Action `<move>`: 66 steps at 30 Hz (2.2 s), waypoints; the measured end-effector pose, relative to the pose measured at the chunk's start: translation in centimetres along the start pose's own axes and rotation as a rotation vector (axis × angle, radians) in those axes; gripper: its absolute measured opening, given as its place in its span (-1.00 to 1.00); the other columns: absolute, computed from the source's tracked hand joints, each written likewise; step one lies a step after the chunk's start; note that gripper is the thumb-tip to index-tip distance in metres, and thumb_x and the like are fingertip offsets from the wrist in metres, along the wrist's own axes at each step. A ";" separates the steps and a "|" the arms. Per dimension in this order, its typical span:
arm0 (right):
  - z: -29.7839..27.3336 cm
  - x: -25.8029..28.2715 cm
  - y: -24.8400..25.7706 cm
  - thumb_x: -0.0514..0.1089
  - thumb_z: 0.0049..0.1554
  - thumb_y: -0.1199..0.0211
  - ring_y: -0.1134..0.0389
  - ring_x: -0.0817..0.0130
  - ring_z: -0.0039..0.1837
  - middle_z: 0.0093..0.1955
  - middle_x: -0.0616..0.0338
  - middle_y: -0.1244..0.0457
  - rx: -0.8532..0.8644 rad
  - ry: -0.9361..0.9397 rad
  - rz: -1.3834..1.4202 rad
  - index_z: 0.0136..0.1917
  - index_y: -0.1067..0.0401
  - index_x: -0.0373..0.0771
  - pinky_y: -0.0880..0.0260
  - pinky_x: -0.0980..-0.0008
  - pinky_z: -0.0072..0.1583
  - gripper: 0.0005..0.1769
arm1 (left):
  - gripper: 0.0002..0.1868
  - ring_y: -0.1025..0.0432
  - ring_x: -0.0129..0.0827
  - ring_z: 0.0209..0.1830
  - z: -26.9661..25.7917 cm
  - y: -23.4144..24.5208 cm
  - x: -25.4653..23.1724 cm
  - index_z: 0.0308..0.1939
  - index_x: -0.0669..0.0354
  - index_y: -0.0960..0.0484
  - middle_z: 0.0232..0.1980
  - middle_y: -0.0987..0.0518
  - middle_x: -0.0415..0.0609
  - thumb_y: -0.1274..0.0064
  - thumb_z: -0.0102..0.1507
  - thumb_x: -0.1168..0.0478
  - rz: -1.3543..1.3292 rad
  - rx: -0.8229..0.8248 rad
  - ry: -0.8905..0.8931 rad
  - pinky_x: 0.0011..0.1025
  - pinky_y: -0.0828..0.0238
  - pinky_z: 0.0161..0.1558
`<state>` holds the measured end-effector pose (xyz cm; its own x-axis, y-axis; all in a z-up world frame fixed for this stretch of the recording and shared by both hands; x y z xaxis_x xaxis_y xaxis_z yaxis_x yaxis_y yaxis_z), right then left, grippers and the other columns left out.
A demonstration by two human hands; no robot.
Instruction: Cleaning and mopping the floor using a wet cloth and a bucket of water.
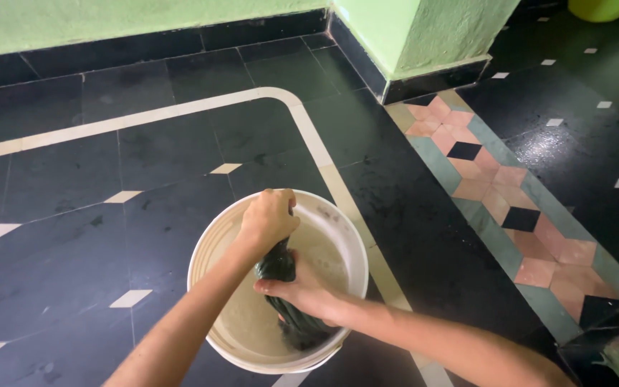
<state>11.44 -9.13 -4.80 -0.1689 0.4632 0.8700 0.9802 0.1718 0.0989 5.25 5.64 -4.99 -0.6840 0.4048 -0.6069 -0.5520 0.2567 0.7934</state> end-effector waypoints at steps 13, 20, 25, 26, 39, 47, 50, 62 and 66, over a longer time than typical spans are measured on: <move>-1.1 -1.5 4.6 0.27 0.21 -0.16 -0.31 0.21 -0.27 -0.27 0.08 -0.25 0.673 0.082 0.928 -0.07 -0.42 -0.33 -0.31 0.16 0.18 -0.45 | -0.44 -0.47 -0.23 0.07 -1.2 -4.6 3.1 0.19 0.23 -0.52 0.04 -0.59 0.01 -0.11 0.32 -0.13 -1.786 0.432 -0.031 -0.20 -0.40 0.14; -0.9 -1.8 4.1 0.27 0.24 -0.23 -0.33 0.19 -0.22 -0.24 0.03 -0.26 0.644 0.072 0.851 -0.11 -0.37 -0.40 -0.36 0.22 0.19 -0.39 | -0.60 -0.55 -0.14 -0.06 -0.2 -1.0 -1.5 -0.12 -0.03 -0.38 -0.02 -0.61 -0.11 -0.28 0.11 0.07 -1.897 0.272 0.078 -0.07 -0.54 -0.10; -0.2 -0.3 2.4 0.09 0.04 -0.44 -0.33 0.41 -0.28 -0.20 0.22 -0.27 0.157 -0.058 0.318 0.16 -0.28 -0.18 -0.38 0.37 -0.25 -0.44 | -0.51 -0.56 -0.09 -0.35 0.2 0.2 1.5 -0.09 0.18 -0.33 -0.29 -0.58 0.17 -0.32 0.13 0.11 -0.784 0.015 0.101 -0.17 -0.50 -0.33; 0.0 -0.1 2.0 0.09 0.04 -0.44 -0.33 0.41 -0.28 -0.20 0.22 -0.27 0.166 -0.057 0.322 0.16 -0.28 -0.18 -0.38 0.37 -0.25 -0.44 | -0.51 -0.56 -0.09 -0.35 0.5 -0.2 2.1 -0.09 0.18 -0.33 -0.29 -0.58 0.17 -0.32 0.13 0.11 -0.777 0.011 0.107 -0.17 -0.50 -0.33; -0.3 2.0 2.4 -0.06 -0.01 -0.41 -0.38 0.29 -0.17 -0.16 0.12 -0.29 0.362 0.223 0.472 0.17 -0.28 -0.33 -0.42 0.22 -0.03 -0.43 | -0.27 -0.52 0.02 0.03 -0.5 5.1 -1.6 0.09 0.21 -0.50 -0.01 -0.62 0.24 -0.12 0.17 -0.34 -0.689 0.167 -0.008 -0.18 -0.44 0.01; -1.9 2.8 2.0 0.03 -0.01 -0.22 -0.31 0.30 -0.25 -0.22 0.17 -0.19 0.768 0.256 0.926 0.28 -0.26 -0.26 -0.42 0.17 0.03 -0.37 | 0.06 -0.55 -0.17 -0.06 -1.5 3.2 -4.8 0.05 0.02 -0.60 0.01 -0.60 0.06 0.11 -0.09 -0.76 -2.117 0.404 0.001 -0.04 -0.57 -0.15; -1.3 3.0 2.4 0.02 0.06 -0.21 -0.32 0.31 -0.23 -0.24 0.20 -0.17 0.784 0.308 1.100 0.26 -0.23 -0.26 -0.41 0.17 0.05 -0.43 | -0.27 -0.53 -0.24 -0.10 -0.5 1.4 -3.8 0.05 -0.13 -0.56 -0.09 -0.55 -0.07 0.04 0.03 -0.49 -2.106 0.271 -0.134 -0.08 -0.60 -0.18; 2.7 -0.1 0.7 -0.07 0.15 -0.32 -0.39 0.50 -0.23 -0.28 0.22 -0.36 -0.132 0.309 -0.279 -0.02 -0.47 -0.37 -0.42 0.35 -0.16 -0.71 | -0.77 -0.58 -0.10 -0.43 1.4 -0.7 -0.9 -0.15 0.21 -0.72 -0.44 -0.63 0.16 -0.08 0.25 0.16 -0.263 -0.095 0.064 -0.21 -0.54 -0.24; 0.5 1.9 1.1 -0.11 0.06 -0.30 -0.35 0.42 -0.35 -0.32 0.21 -0.28 -0.243 0.225 0.023 0.13 -0.19 -0.27 -0.41 0.29 -0.26 -0.55 | -0.69 -0.60 -0.04 -0.30 2.0 1.4 -2.9 -0.14 0.19 -0.77 -0.34 -0.68 0.19 -0.10 0.16 0.10 -0.119 0.004 0.118 -0.19 -0.55 -0.09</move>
Point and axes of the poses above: each hand's wrist, its own z-axis towards the middle knuckle, its own y-axis out of the back of the hand, x = y × z, the point moved 4 cm from there along z, towards the middle knuckle
